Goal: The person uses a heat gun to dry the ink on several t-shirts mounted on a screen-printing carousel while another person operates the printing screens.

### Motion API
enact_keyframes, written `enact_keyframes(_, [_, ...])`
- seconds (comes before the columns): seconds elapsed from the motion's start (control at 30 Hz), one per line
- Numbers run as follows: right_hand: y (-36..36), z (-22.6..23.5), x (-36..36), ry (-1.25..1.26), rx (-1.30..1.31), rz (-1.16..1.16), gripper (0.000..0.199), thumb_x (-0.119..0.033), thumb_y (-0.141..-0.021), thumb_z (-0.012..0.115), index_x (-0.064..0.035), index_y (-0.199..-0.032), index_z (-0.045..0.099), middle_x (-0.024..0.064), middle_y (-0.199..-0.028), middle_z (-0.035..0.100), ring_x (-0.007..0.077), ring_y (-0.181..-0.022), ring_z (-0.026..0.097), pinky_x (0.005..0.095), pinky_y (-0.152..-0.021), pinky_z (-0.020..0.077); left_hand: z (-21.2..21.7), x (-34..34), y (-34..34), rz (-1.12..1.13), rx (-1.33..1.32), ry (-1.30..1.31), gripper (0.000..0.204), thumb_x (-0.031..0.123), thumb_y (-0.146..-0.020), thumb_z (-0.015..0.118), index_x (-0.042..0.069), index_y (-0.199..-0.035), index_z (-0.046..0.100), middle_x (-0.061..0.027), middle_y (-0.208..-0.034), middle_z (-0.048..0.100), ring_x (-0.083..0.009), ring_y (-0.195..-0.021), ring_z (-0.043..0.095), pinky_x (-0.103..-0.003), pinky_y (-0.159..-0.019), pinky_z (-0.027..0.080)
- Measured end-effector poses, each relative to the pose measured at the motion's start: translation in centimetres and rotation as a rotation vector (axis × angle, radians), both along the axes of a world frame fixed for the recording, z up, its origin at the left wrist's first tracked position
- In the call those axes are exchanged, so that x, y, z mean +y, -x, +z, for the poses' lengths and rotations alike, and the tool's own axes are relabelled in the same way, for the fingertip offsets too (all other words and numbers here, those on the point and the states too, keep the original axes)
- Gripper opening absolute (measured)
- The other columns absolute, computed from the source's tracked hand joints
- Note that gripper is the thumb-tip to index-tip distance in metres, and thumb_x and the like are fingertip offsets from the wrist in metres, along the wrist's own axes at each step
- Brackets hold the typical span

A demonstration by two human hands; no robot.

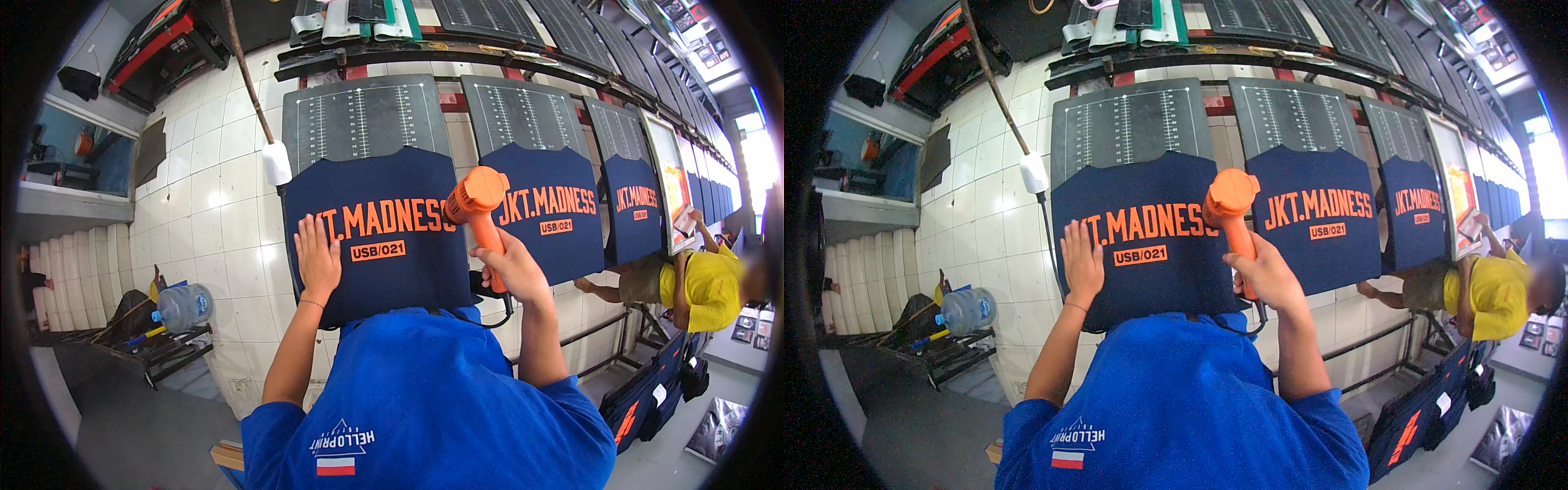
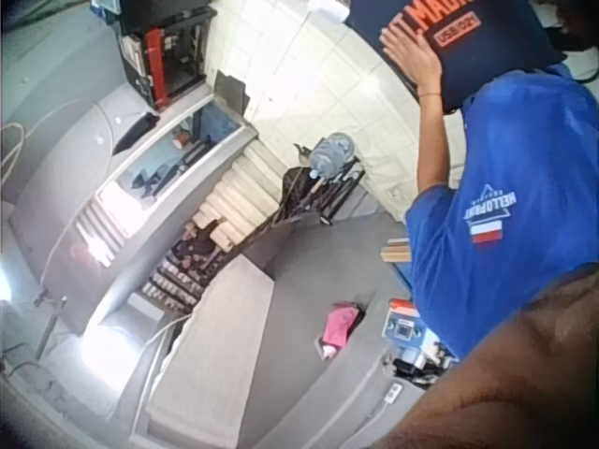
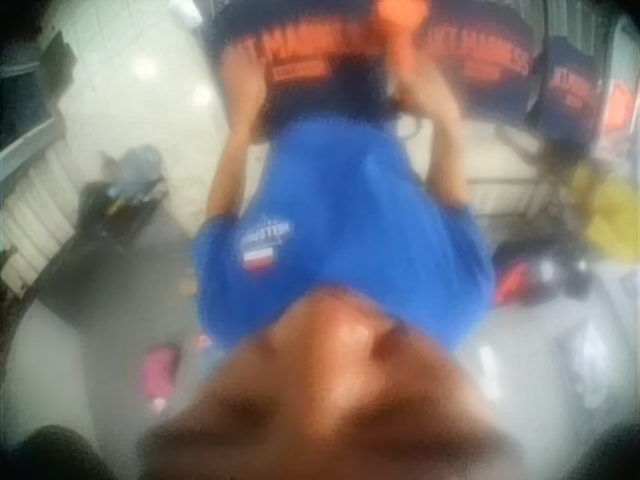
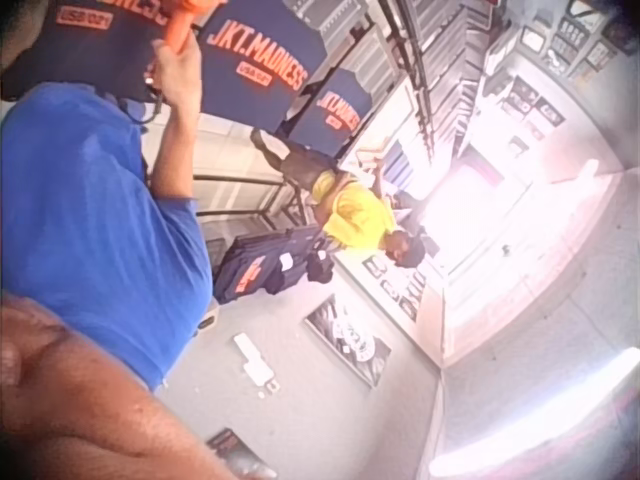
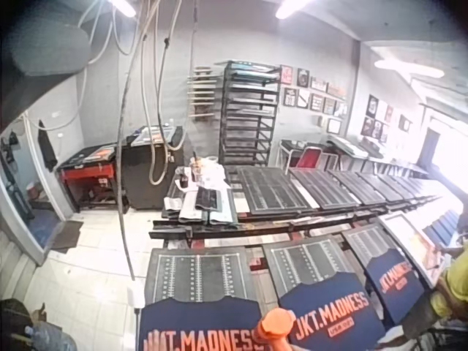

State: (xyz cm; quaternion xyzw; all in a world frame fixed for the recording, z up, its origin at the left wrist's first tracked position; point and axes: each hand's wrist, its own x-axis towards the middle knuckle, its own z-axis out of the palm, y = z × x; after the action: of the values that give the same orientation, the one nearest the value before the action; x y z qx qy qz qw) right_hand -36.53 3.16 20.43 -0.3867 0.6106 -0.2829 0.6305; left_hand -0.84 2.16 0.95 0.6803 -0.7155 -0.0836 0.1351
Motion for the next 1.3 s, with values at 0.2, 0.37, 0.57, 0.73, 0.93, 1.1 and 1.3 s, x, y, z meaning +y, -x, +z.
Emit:
enact_keyframes(0.2, [-0.1,0.7,1.4,-0.03,0.001,-0.015,0.034,-0.012,-0.091,0.062,0.0025,-0.12,0.052,0.0041,-0.082,0.059,0.0091,-0.057,0.058,0.0251,-0.052,0.0516,-1.6,-2.6,-1.9,0.187,-0.103,0.002,0.064,0.037,-0.105,0.036,-0.005,-0.153,0.026,-0.0214,-0.161,0.023,-0.0348,-0.151,0.017,-0.046,-0.123,0.014])
enact_keyframes(0.37, [-0.3,0.4,2.5,-0.004,-0.009,-0.076,0.032,-0.013,-0.091,0.064,0.0031,-0.117,0.053,0.0031,-0.075,0.057,0.0094,-0.056,0.058,0.0254,-0.051,0.0515,-1.0,-1.6,-0.9,0.16,-0.096,-0.041,0.065,0.036,-0.105,0.038,-0.005,-0.153,0.025,-0.0215,-0.161,0.023,-0.0356,-0.151,0.016,-0.047,-0.123,0.013])
enact_keyframes(0.57, [-1.4,-0.3,2.4,-0.012,-0.079,-0.109,0.034,-0.013,-0.092,0.064,0.0036,-0.12,0.052,0.0027,-0.075,0.056,0.0099,-0.056,0.058,0.0258,-0.052,0.0518,-0.3,2.0,0.3,0.084,0.025,-0.054,0.066,0.033,-0.103,0.042,-0.007,-0.153,0.024,-0.0231,-0.162,0.021,-0.0385,-0.151,0.015,-0.049,-0.123,0.01])
enact_keyframes(0.73, [-5.3,-0.2,3.7,-0.025,-0.096,0.025,0.032,-0.012,-0.093,0.063,0.0034,-0.119,0.052,0.004,-0.084,0.061,0.0088,-0.058,0.057,0.0255,-0.054,0.0514,0.2,5.1,0.6,0.028,0.005,-0.065,0.068,0.033,-0.102,0.044,-0.008,-0.152,0.024,-0.026,-0.161,0.02,-0.0405,-0.151,0.014,-0.05,-0.123,0.011])
enact_keyframes(0.93, [-7.3,0.6,3.9,-0.116,-0.094,0.157,0.038,-0.014,-0.093,0.063,0.0055,-0.123,0.05,0.0085,-0.095,0.066,0.0089,-0.058,0.057,0.0252,-0.055,0.0513,1.3,5.5,1.2,-0.08,0.196,0.051,0.065,0.029,-0.101,0.048,-0.006,-0.152,0.028,-0.0252,-0.159,0.026,-0.0408,-0.15,0.019,-0.05,-0.122,0.014])
enact_keyframes(1.1, [-7.3,1.1,4.2,-0.105,-0.075,0.133,0.035,-0.015,-0.093,0.065,0.0034,-0.12,0.053,0.0028,-0.073,0.059,0.0097,-0.057,0.057,0.0254,-0.052,0.05,7.7,5.8,-0.1,-0.327,0.542,0.322,0.049,0.023,-0.101,0.047,-0.005,-0.14,0.048,-0.0243,-0.146,0.047,-0.0403,-0.141,0.039,-0.049,-0.117,0.03])
enact_keyframes(1.3, [-7.9,0.7,4.5,-0.085,-0.023,0.128,0.033,-0.015,-0.092,0.065,0.0026,-0.117,0.053,0.0027,-0.073,0.059,0.0095,-0.057,0.058,0.0252,-0.052,0.0499,3.3,-0.1,-6.4,0.161,0.63,0.275,0.041,0.02,-0.102,0.044,-0.005,-0.135,0.052,-0.0211,-0.144,0.05,-0.0394,-0.138,0.042,-0.047,-0.115,0.032])
